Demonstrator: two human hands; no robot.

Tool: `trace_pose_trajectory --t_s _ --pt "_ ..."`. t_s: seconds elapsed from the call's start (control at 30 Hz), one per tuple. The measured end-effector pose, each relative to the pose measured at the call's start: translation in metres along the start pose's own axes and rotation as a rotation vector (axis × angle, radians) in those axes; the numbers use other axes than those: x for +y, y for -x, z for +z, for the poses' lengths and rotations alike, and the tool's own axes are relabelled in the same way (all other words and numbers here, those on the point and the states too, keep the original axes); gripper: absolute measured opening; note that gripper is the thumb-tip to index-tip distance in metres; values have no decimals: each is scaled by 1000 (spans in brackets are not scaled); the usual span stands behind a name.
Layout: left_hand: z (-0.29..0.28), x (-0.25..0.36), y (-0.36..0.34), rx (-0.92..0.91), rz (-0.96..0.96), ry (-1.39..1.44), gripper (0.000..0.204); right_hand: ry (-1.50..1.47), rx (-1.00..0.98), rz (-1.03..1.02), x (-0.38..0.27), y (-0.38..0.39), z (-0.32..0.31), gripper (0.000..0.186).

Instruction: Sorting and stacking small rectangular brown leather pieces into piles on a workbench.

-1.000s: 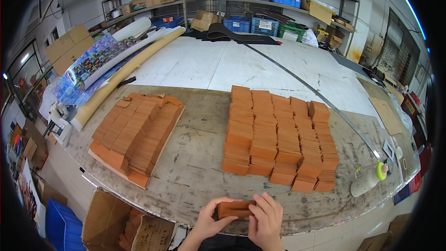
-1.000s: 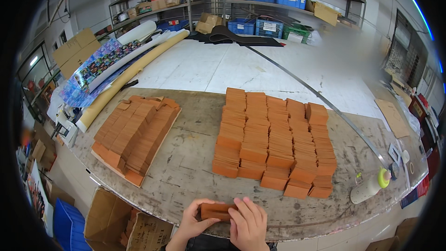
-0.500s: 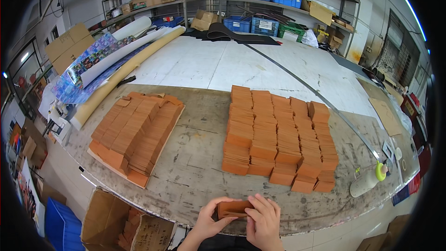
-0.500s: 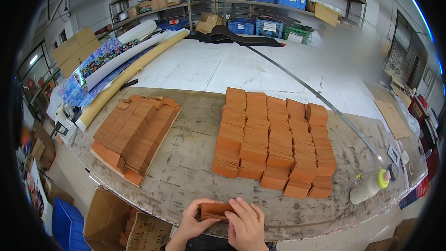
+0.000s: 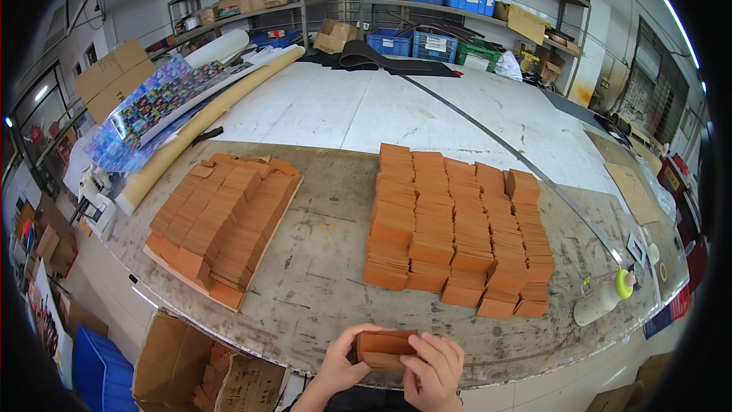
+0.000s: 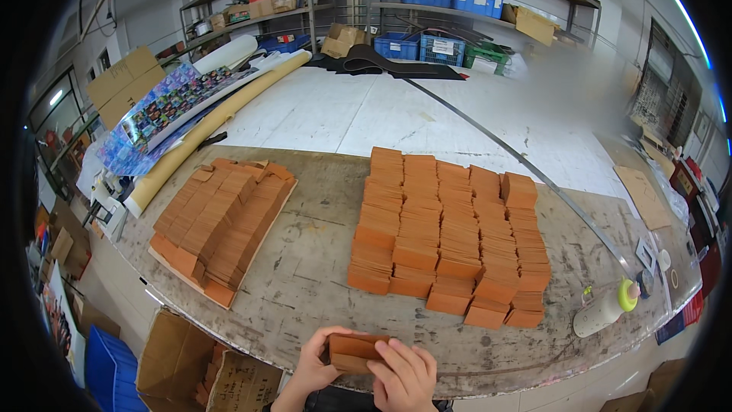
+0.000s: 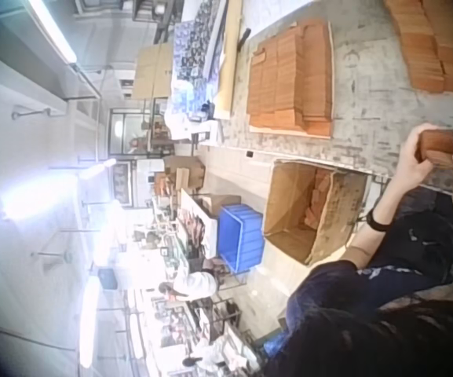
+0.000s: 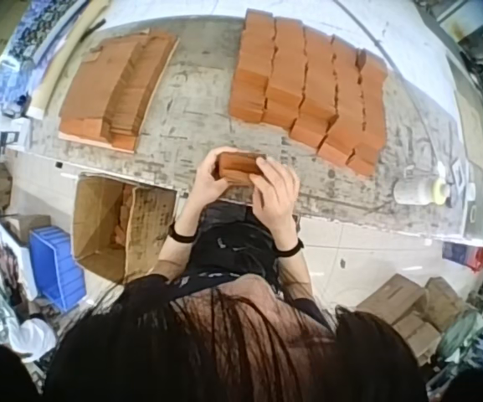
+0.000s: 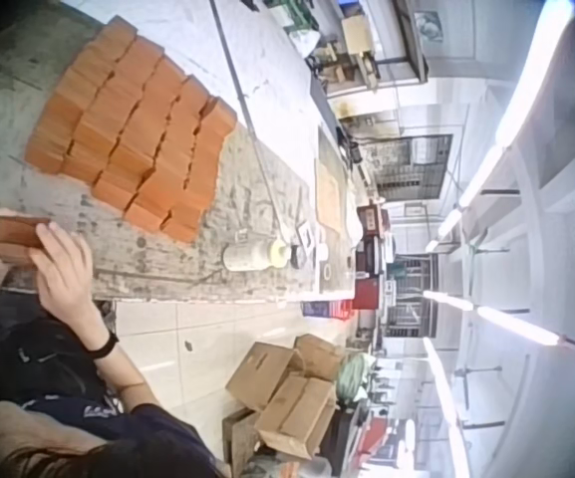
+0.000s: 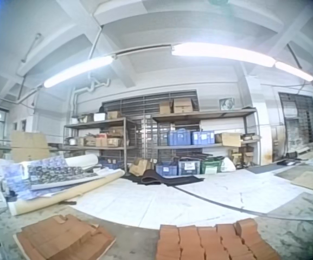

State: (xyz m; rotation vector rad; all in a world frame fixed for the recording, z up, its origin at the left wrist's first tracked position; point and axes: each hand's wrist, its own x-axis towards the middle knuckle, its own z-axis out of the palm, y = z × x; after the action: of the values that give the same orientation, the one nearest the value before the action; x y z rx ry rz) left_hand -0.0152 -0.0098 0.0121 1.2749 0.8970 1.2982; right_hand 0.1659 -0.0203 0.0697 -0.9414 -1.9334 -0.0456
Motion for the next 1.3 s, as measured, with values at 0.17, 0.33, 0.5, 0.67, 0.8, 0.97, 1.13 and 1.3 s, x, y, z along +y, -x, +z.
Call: trace_pose_trajectory --t_s 0.17,0.33,0.5,0.67,0.8,0.97,1.13,1.3 --pt "-2 -4 -1 -15 -2 56 50 -208 23 73 -3 7 -7 19" --pt "1 3 -1 15 -25 -21 50 -531 456 698 -19 -2 -8 14" --pt "-1 -4 2 34 -128 -78 52 -570 79 265 -54 -42 -4 20" --pt "2 0 1 13 -124 97 58 -611 -155 -42 -76 -22 26 24" --pt "2 5 6 1 -146 130 56 -221 -192 107 -42 -40 -14 22" --pt "-3 -13 1 -29 -1 95 54 30 -332 166 1 -5 -7 31" --pt "-3 -8 2 -59 11 133 57 -31 -19 -48 -7 0 -2 30" --pt "-1 -3 2 -65 -18 84 57 -13 -43 114 -11 -10 -8 31"
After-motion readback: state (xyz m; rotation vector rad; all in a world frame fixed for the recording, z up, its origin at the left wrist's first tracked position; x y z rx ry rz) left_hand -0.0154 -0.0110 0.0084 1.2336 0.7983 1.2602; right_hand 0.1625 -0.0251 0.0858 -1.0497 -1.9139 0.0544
